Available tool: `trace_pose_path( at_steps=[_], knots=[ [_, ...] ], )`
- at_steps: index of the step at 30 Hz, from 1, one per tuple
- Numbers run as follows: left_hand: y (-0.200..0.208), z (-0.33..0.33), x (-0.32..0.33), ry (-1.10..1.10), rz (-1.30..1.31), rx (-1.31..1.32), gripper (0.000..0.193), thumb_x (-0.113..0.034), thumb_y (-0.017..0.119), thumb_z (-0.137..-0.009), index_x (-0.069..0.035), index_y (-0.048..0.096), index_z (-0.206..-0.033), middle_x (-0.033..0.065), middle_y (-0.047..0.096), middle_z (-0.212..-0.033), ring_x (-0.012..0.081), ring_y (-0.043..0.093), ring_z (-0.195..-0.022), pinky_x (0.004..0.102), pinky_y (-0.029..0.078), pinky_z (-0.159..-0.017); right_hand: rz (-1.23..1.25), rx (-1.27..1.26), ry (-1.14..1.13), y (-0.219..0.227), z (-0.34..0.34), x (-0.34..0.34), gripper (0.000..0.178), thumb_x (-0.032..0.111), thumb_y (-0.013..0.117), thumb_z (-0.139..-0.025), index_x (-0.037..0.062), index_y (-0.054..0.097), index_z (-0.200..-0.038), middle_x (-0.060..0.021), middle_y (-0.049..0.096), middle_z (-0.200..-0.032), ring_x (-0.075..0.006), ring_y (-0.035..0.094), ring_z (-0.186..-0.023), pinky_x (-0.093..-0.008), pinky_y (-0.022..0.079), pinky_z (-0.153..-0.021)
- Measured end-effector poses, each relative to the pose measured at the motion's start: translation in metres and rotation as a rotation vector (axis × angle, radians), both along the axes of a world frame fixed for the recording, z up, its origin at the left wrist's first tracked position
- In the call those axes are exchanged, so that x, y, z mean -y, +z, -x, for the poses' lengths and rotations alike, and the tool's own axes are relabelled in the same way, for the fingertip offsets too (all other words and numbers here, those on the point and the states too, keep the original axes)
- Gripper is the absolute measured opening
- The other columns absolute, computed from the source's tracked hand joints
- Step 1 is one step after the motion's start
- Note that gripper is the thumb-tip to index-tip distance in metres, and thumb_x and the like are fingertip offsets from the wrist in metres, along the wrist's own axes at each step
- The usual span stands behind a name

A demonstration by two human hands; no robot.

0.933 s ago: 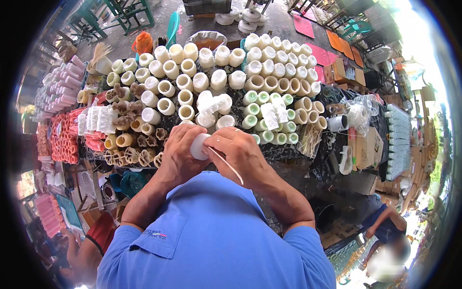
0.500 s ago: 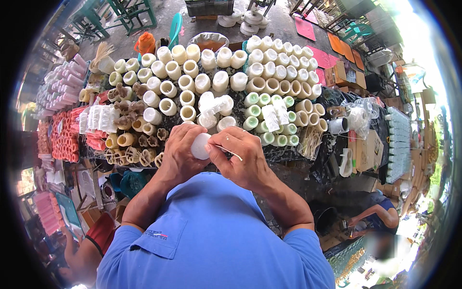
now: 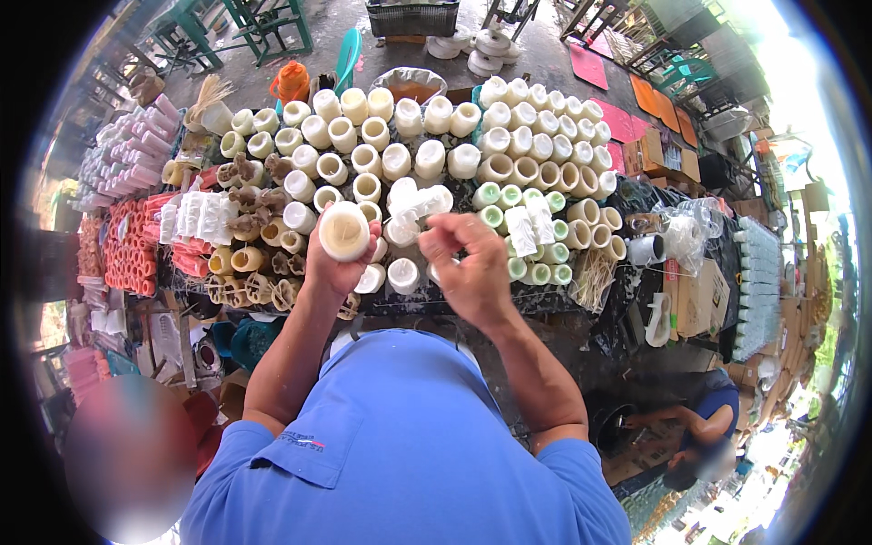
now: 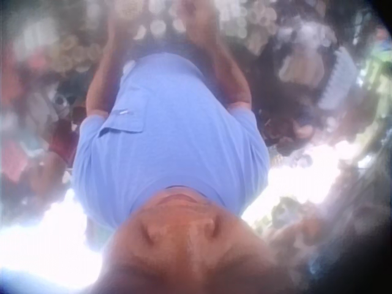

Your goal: The person repeatedly picks up white cylindrical candle molds, inserts wicks into the center, and places the assembled candles back onto a tray. The process is continuous and repetitive throughout the clip.

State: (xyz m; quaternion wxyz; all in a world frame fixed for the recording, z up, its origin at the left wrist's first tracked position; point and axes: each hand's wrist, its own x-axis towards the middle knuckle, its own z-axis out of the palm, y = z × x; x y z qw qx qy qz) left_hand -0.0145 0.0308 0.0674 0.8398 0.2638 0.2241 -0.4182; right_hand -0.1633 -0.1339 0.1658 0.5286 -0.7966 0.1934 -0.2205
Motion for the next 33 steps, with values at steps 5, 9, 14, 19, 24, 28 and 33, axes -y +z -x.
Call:
trace_pose_path(
  at_steps=[5,9,14,19,24,28,33],
  knots=[
    [-0.015,0.002,0.001,0.02,0.041,0.088,0.044,-0.046,0.049,-0.112,-0.007,0.063,-0.128,0.0131,0.074,-0.114,0.0312,0.074,-0.104,0.0475,0.062,-0.092,0.333,0.162,0.168,0.006,-0.021,-0.032,0.013,0.01,0.079,-0.092,0.0052,0.08,-0.105,-0.0139,0.072,-0.115,-0.0286,0.069,-0.1,-0.0369,0.056,-0.085],
    [0.007,0.009,0.002,0.024,0.107,0.174,0.048,-0.047,0.048,-0.113,-0.006,0.062,-0.133,0.0134,0.073,-0.123,0.0279,0.071,-0.113,0.0449,0.056,-0.104,0.63,0.085,0.19,0.012,-0.042,-0.034,0.014,0.009,0.076,-0.081,0.0072,0.082,-0.094,-0.0183,0.062,-0.138,-0.039,0.061,-0.123,-0.0508,0.048,-0.099],
    [0.013,0.014,0.006,0.04,0.031,0.189,0.045,-0.044,0.045,-0.115,-0.005,0.06,-0.133,0.0101,0.072,-0.121,0.0245,0.07,-0.111,0.0412,0.055,-0.103,0.762,-0.091,0.415,-0.016,-0.059,-0.035,0.011,0.013,0.075,-0.078,0.0049,0.081,-0.078,-0.0152,0.06,-0.144,-0.0359,0.06,-0.128,-0.0542,0.039,-0.107],
    [0.002,0.024,-0.001,-0.009,-0.223,0.394,0.045,-0.043,0.042,-0.117,-0.004,0.06,-0.129,0.009,0.067,-0.116,0.017,0.064,-0.103,0.035,0.053,-0.095,0.683,0.032,0.314,-0.056,-0.05,-0.047,0.021,0.011,0.08,-0.077,0.0011,0.077,-0.095,-0.0118,0.068,-0.112,-0.0332,0.065,-0.108,-0.0492,0.043,-0.102],
    [0.001,0.038,-0.01,-0.069,-0.258,0.518,0.039,-0.041,0.039,-0.118,-0.006,0.054,-0.122,0.0073,0.062,-0.114,0.0128,0.061,-0.095,0.0325,0.055,-0.082,0.255,0.108,0.098,-0.077,-0.022,-0.055,0.032,0.007,0.084,-0.082,-0.0022,0.075,-0.111,-0.015,0.072,-0.111,-0.0341,0.069,-0.102,-0.0465,0.053,-0.091],
    [-0.004,0.046,-0.016,-0.02,-0.11,0.392,0.03,-0.028,0.058,-0.114,-0.006,0.049,-0.132,0.01,0.066,-0.116,0.0148,0.068,-0.099,0.0333,0.059,-0.081,0.095,0.111,0.133,-0.093,0.001,-0.048,0.035,-0.006,0.077,-0.085,0.0014,0.079,-0.12,-0.0189,0.07,-0.131,-0.0303,0.072,-0.118,-0.038,0.059,-0.096],
    [-0.019,0.048,-0.027,-0.041,-0.158,0.39,0.037,-0.024,0.065,-0.11,-0.008,0.046,-0.138,0.0125,0.066,-0.129,0.0206,0.07,-0.114,0.043,0.063,-0.09,-0.434,0.119,0.054,-0.12,0.023,-0.055,0.032,-0.007,0.067,-0.099,-0.0048,0.07,-0.13,-0.0183,0.065,-0.14,-0.0257,0.068,-0.124,-0.0375,0.058,-0.104]
  ],
)
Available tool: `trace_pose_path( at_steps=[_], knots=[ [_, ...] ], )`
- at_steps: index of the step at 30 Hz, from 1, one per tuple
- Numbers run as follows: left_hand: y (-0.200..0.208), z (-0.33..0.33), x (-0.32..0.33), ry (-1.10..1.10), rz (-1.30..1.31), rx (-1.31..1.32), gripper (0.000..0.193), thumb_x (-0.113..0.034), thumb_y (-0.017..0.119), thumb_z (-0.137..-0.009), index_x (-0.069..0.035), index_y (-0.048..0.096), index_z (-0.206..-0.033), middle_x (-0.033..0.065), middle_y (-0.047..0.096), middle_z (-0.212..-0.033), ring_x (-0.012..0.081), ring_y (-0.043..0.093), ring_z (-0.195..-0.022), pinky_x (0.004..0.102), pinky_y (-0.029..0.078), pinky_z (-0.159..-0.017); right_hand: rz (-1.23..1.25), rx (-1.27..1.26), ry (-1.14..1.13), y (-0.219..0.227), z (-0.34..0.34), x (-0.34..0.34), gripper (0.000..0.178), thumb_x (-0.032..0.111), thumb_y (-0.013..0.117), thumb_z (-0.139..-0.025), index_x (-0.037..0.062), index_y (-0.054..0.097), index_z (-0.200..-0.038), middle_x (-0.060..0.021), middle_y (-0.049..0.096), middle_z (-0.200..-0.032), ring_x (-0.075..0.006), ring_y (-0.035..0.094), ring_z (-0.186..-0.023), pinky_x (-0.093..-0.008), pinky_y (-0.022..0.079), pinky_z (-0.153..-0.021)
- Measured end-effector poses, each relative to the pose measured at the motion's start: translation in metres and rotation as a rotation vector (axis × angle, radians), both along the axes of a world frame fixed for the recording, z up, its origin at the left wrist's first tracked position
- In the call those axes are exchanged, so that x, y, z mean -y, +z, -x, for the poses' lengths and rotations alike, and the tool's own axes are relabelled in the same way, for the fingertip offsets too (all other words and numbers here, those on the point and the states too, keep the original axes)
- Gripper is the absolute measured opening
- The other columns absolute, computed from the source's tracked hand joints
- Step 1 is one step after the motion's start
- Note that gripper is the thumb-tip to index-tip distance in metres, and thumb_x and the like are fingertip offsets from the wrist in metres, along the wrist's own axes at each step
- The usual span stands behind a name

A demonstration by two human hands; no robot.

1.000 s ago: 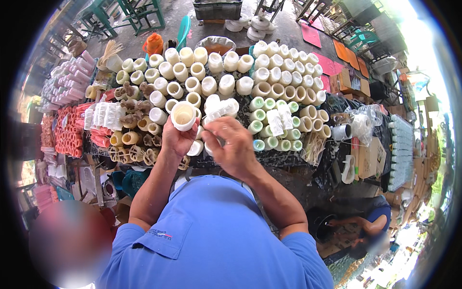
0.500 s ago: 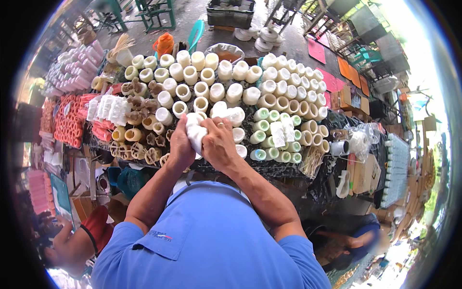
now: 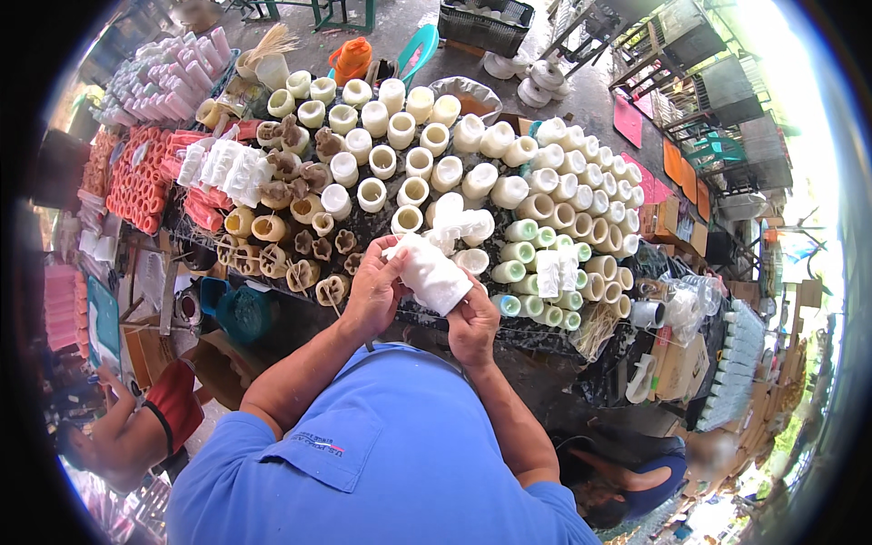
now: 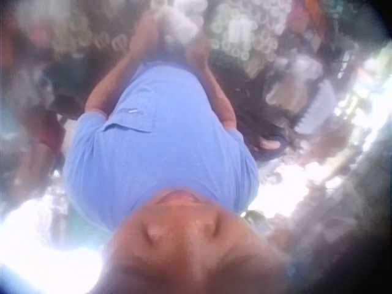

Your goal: The person repeatedly picks up white cylindrical candle molds, inserts wicks into the center, and places the assembled candles back onto a tray. The process is continuous and repetitive throughout the clip.

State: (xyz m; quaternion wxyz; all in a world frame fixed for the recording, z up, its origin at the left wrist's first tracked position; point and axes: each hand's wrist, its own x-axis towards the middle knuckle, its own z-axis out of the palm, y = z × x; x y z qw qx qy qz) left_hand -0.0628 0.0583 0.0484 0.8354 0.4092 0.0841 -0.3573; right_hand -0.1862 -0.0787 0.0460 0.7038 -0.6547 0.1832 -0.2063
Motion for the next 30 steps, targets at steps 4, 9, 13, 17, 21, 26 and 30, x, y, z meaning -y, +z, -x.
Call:
trace_pose_path(
  at_steps=[4,9,13,17,21,26,30],
  knots=[
    [-0.013,-0.003,-0.006,0.017,-0.046,-0.007,0.034,-0.022,0.067,-0.109,-0.009,0.048,-0.134,0.0114,0.068,-0.126,0.0202,0.071,-0.111,0.0423,0.065,-0.086,-0.47,-0.035,0.032,-0.013,0.005,0.004,0.026,0.002,0.06,-0.109,-0.0038,0.063,-0.133,-0.0152,0.069,-0.132,-0.0236,0.069,-0.12,-0.0392,0.059,-0.103],
    [-0.027,-0.004,-0.017,0.042,-0.082,-0.031,0.031,-0.022,0.068,-0.108,-0.01,0.05,-0.131,0.011,0.069,-0.122,0.0204,0.071,-0.11,0.0423,0.065,-0.084,-0.636,-0.077,-0.021,-0.022,0.0,-0.004,0.014,0.008,0.057,-0.111,0.0026,0.06,-0.123,-0.0113,0.071,-0.122,-0.0213,0.072,-0.11,-0.0402,0.061,-0.096],
    [-0.033,-0.007,-0.037,0.062,-0.008,-0.088,0.023,-0.023,0.06,-0.111,-0.011,0.054,-0.129,0.0102,0.07,-0.121,0.0232,0.073,-0.108,0.0501,0.064,-0.09,-0.661,-0.126,-0.028,-0.027,-0.004,-0.015,0.013,0.007,0.057,-0.111,0.0024,0.06,-0.122,-0.0124,0.07,-0.121,-0.0211,0.072,-0.109,-0.0402,0.061,-0.095],
    [-0.041,-0.023,-0.068,-0.078,0.041,-0.204,0.019,-0.02,0.054,-0.111,-0.011,0.058,-0.126,0.0098,0.071,-0.121,0.0266,0.073,-0.11,0.0587,0.061,-0.097,-0.629,-0.131,0.015,-0.028,-0.01,-0.019,0.017,0.006,0.058,-0.11,-0.0007,0.061,-0.125,-0.0142,0.07,-0.125,-0.0211,0.071,-0.113,-0.04,0.061,-0.097],
    [-0.056,-0.048,-0.103,-0.287,0.169,-0.227,0.023,-0.013,0.06,-0.107,-0.004,0.06,-0.129,0.0102,0.072,-0.122,0.0262,0.073,-0.111,0.0595,0.062,-0.097,-0.504,-0.176,0.122,-0.02,-0.014,-0.019,0.021,0.004,0.06,-0.109,-0.004,0.064,-0.128,-0.0137,0.069,-0.132,-0.0205,0.069,-0.118,-0.0368,0.058,-0.104],
    [-0.07,-0.06,-0.117,-0.32,0.009,-0.05,0.023,-0.005,0.066,-0.104,-0.003,0.063,-0.127,0.0089,0.071,-0.123,0.0224,0.073,-0.11,0.0477,0.065,-0.093,-0.413,-0.18,0.183,-0.008,-0.024,-0.025,0.018,0.003,0.062,-0.108,-0.0058,0.066,-0.123,-0.013,0.065,-0.139,-0.0178,0.066,-0.12,-0.0331,0.055,-0.106],
    [-0.068,-0.052,-0.112,-0.198,-0.083,0.05,0.022,-0.007,0.068,-0.105,-0.002,0.064,-0.126,0.0076,0.071,-0.12,0.0167,0.072,-0.105,0.037,0.065,-0.087,-0.384,-0.219,0.154,-0.008,-0.035,-0.032,0.018,0.002,0.061,-0.108,-0.006,0.068,-0.122,-0.0136,0.063,-0.145,-0.017,0.065,-0.123,-0.0332,0.055,-0.106]
  ],
)
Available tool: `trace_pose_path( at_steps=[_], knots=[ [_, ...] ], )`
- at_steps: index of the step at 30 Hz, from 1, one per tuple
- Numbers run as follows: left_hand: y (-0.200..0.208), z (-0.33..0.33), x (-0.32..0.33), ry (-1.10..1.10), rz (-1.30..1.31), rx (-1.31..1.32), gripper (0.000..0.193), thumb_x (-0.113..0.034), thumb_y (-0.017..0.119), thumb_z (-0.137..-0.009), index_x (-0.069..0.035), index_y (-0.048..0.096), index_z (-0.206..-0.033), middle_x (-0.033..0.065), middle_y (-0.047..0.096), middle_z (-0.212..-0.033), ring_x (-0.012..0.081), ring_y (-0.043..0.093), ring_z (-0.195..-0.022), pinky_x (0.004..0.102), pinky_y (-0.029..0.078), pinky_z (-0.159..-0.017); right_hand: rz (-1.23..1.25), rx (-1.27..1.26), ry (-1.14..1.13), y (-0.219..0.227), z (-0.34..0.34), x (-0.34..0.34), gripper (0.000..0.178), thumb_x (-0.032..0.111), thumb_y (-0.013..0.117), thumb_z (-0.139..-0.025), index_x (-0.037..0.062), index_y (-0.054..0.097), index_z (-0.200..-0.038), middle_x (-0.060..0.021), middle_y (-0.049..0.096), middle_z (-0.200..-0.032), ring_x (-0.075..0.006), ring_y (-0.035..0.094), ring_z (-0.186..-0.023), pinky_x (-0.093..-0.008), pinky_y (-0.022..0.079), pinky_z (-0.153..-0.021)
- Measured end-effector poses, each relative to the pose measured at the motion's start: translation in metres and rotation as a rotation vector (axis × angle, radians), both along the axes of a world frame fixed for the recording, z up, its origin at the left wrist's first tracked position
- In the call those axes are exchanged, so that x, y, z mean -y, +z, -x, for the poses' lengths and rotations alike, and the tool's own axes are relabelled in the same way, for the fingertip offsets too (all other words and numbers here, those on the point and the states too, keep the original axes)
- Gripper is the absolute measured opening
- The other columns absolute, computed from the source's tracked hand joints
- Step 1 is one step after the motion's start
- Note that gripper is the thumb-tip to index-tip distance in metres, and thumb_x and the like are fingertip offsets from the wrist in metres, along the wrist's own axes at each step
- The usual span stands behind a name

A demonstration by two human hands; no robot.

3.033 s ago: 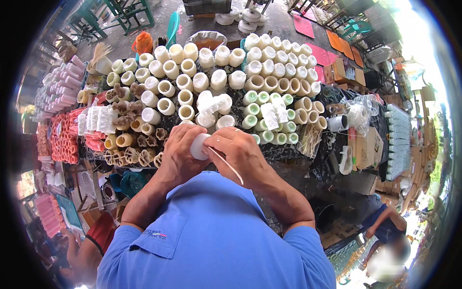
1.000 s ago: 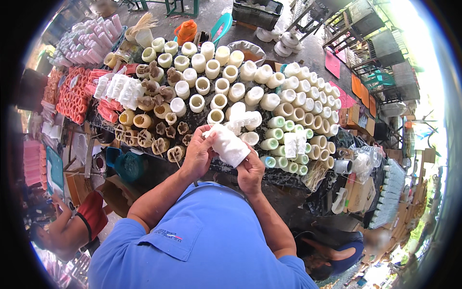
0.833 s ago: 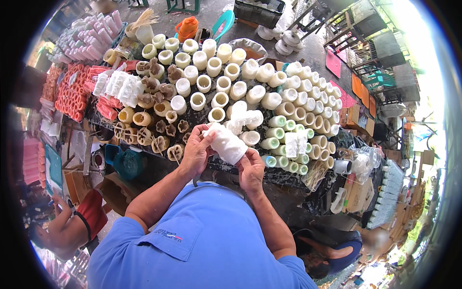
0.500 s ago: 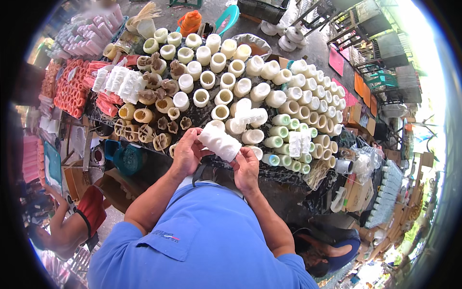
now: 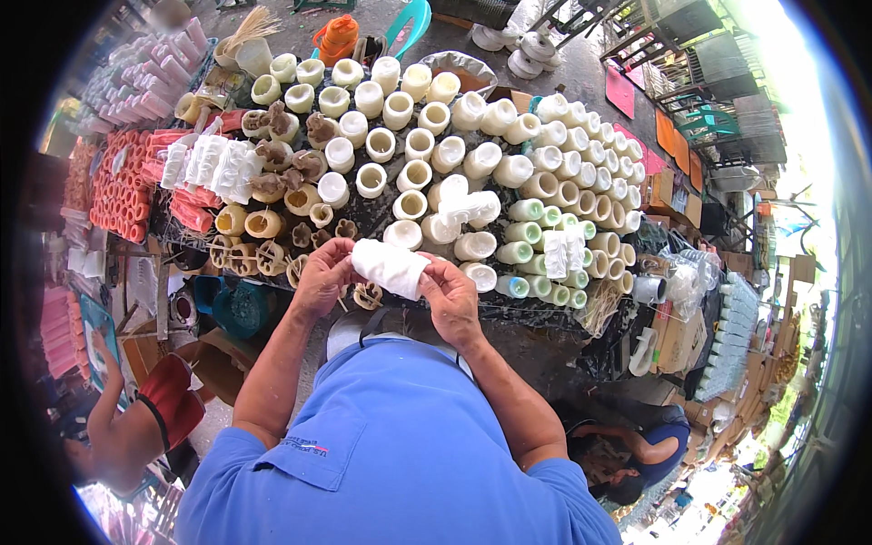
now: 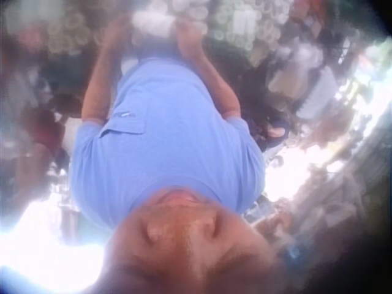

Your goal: The person repeatedly picks up white cylindrical candle molds, inserts wicks into the center, and places the assembled candles back onto a tray. The process is continuous and repetitive throughout the clip.

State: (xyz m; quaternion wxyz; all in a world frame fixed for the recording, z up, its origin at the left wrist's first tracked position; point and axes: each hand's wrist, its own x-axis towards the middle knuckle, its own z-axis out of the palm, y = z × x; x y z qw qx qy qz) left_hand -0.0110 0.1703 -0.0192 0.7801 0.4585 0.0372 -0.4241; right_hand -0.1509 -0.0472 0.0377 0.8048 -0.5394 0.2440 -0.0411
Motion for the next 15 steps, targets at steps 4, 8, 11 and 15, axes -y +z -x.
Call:
trace_pose_path(
  at_steps=[4,8,11,15],
  knots=[
    [0.001,0.001,-0.005,-0.041,-0.064,0.074,0.017,-0.008,0.07,-0.104,0.001,0.071,-0.119,0.0058,0.075,-0.106,0.0127,0.072,-0.09,0.0292,0.062,-0.079,-0.082,-0.016,-0.014,-0.004,-0.005,0.002,0.017,0.001,0.06,-0.108,-0.0058,0.068,-0.121,-0.0137,0.062,-0.147,-0.017,0.067,-0.12,-0.0334,0.056,-0.105],
    [-0.007,0.002,-0.013,-0.03,-0.137,0.134,0.013,-0.009,0.071,-0.104,0.001,0.075,-0.112,0.0049,0.077,-0.098,0.0109,0.07,-0.081,0.0257,0.057,-0.073,-0.116,-0.084,-0.021,-0.011,-0.004,-0.001,0.016,0.003,0.061,-0.108,-0.004,0.069,-0.12,-0.0118,0.07,-0.13,-0.0157,0.071,-0.109,-0.0331,0.059,-0.098],
    [-0.014,0.009,-0.01,0.039,-0.397,0.293,0.013,-0.009,0.068,-0.105,0.001,0.075,-0.113,0.0061,0.078,-0.101,0.0117,0.071,-0.082,0.0268,0.059,-0.076,-0.119,-0.112,-0.06,-0.019,-0.007,-0.009,0.017,0.005,0.061,-0.108,-0.0027,0.069,-0.12,-0.0091,0.073,-0.119,-0.0141,0.071,-0.105,-0.0312,0.059,-0.096],
    [-0.018,0.011,-0.005,0.171,-0.158,0.029,0.016,-0.009,0.064,-0.108,0.002,0.073,-0.113,0.0077,0.077,-0.105,0.0147,0.073,-0.089,0.0307,0.063,-0.085,0.144,-0.19,-0.077,-0.024,-0.022,-0.015,0.018,0.009,0.062,-0.109,-0.0025,0.069,-0.121,-0.0074,0.073,-0.112,-0.0145,0.071,-0.104,-0.0301,0.058,-0.097]
  ],
)
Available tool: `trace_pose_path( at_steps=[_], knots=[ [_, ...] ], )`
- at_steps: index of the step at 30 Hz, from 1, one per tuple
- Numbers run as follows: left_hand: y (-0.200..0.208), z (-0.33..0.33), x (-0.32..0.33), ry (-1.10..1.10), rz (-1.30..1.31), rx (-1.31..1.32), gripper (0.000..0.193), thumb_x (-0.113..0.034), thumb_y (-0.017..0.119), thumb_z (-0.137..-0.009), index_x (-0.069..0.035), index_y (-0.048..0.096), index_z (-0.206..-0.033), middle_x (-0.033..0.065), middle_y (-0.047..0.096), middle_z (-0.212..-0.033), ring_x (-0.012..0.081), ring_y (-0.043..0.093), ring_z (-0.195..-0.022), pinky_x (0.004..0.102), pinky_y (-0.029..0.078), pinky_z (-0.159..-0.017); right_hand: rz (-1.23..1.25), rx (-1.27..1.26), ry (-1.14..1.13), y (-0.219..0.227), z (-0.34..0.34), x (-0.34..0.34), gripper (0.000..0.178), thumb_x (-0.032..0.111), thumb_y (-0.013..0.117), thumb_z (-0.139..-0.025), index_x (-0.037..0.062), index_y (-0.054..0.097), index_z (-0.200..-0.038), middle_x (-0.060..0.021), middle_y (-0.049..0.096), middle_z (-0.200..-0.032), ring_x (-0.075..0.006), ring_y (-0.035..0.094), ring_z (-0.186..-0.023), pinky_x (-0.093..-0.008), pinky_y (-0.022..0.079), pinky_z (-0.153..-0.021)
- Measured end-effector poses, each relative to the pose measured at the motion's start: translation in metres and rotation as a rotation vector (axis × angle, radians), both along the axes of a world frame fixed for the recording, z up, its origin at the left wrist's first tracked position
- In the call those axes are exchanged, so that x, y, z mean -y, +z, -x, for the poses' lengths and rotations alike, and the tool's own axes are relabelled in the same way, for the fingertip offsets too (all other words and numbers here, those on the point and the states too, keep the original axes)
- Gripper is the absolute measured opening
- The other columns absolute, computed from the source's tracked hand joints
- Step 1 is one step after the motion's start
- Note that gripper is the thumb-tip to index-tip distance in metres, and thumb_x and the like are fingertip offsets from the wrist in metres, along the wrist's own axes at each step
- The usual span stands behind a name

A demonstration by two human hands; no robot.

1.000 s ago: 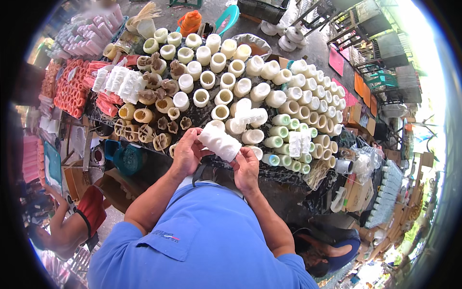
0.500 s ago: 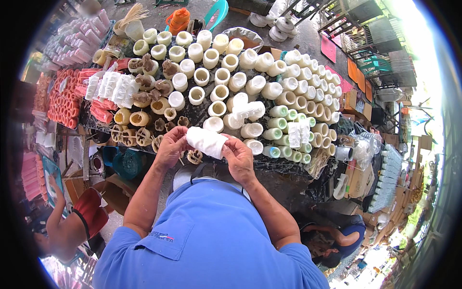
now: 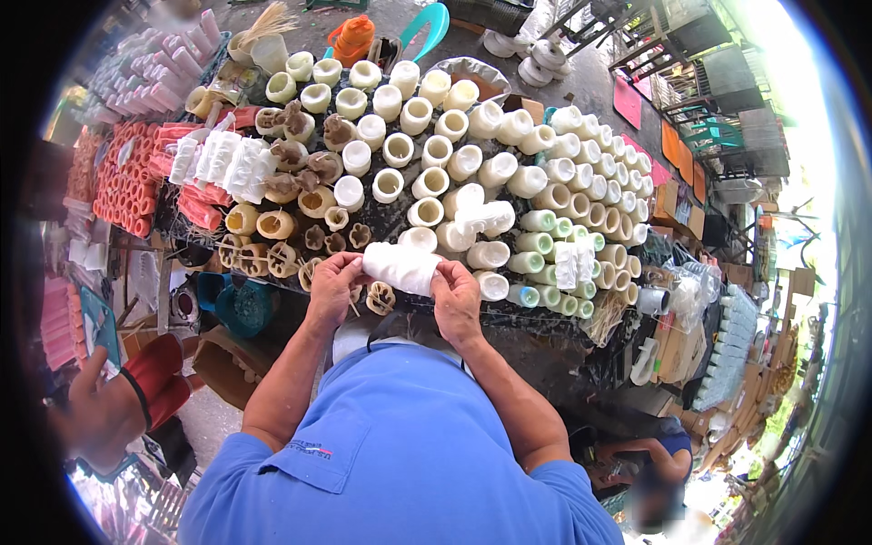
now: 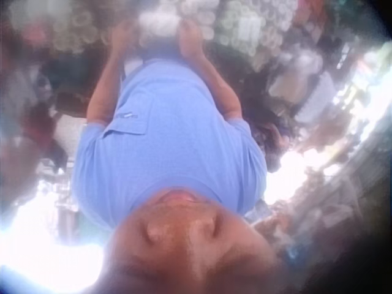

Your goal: The person repeatedly picks up white cylindrical candle molds, inserts wicks into the center, and places the assembled candles back onto a tray. The process is continuous and repetitive throughout the clip.

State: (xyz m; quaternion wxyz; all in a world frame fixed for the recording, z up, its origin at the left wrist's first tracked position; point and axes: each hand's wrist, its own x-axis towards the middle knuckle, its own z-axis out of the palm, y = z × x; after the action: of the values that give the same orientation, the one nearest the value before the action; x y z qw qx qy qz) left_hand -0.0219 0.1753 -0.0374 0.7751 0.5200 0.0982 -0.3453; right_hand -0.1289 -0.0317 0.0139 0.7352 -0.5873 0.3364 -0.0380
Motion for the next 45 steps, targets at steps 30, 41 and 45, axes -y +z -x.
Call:
trace_pose_path(
  at_steps=[30,41,45],
  knots=[
    [0.012,-0.073,-0.007,-0.053,-1.002,1.123,0.033,-0.018,0.081,-0.088,-0.001,0.07,-0.114,0.0162,0.069,-0.108,0.0352,0.067,-0.101,0.0434,0.054,-0.089,1.525,0.13,0.818,-0.084,-0.131,-0.013,0.056,0.011,0.074,-0.085,0.0003,0.063,-0.139,-0.0211,0.065,-0.13,-0.0369,0.067,-0.116,-0.048,0.053,-0.096],
    [-0.017,-0.122,0.043,-0.364,-1.436,1.153,0.056,-0.034,0.091,-0.069,-0.003,0.066,-0.108,0.0129,0.07,-0.103,0.0321,0.06,-0.107,0.0476,0.043,-0.092,1.388,0.112,0.685,-0.003,-0.101,-0.006,0.058,0.021,0.087,-0.078,0.0005,0.066,-0.129,-0.015,0.068,-0.124,-0.0342,0.063,-0.119,-0.0488,0.044,-0.101],
    [-0.02,-0.117,0.039,-0.275,-1.364,1.198,0.049,-0.034,0.091,-0.068,-0.005,0.068,-0.1,0.0127,0.072,-0.098,0.0312,0.061,-0.104,0.0494,0.043,-0.09,1.357,0.132,0.565,0.021,-0.057,0.005,0.046,0.018,0.086,-0.081,0.0014,0.07,-0.121,-0.0129,0.071,-0.116,-0.0333,0.065,-0.113,-0.0486,0.045,-0.101]
  ],
)
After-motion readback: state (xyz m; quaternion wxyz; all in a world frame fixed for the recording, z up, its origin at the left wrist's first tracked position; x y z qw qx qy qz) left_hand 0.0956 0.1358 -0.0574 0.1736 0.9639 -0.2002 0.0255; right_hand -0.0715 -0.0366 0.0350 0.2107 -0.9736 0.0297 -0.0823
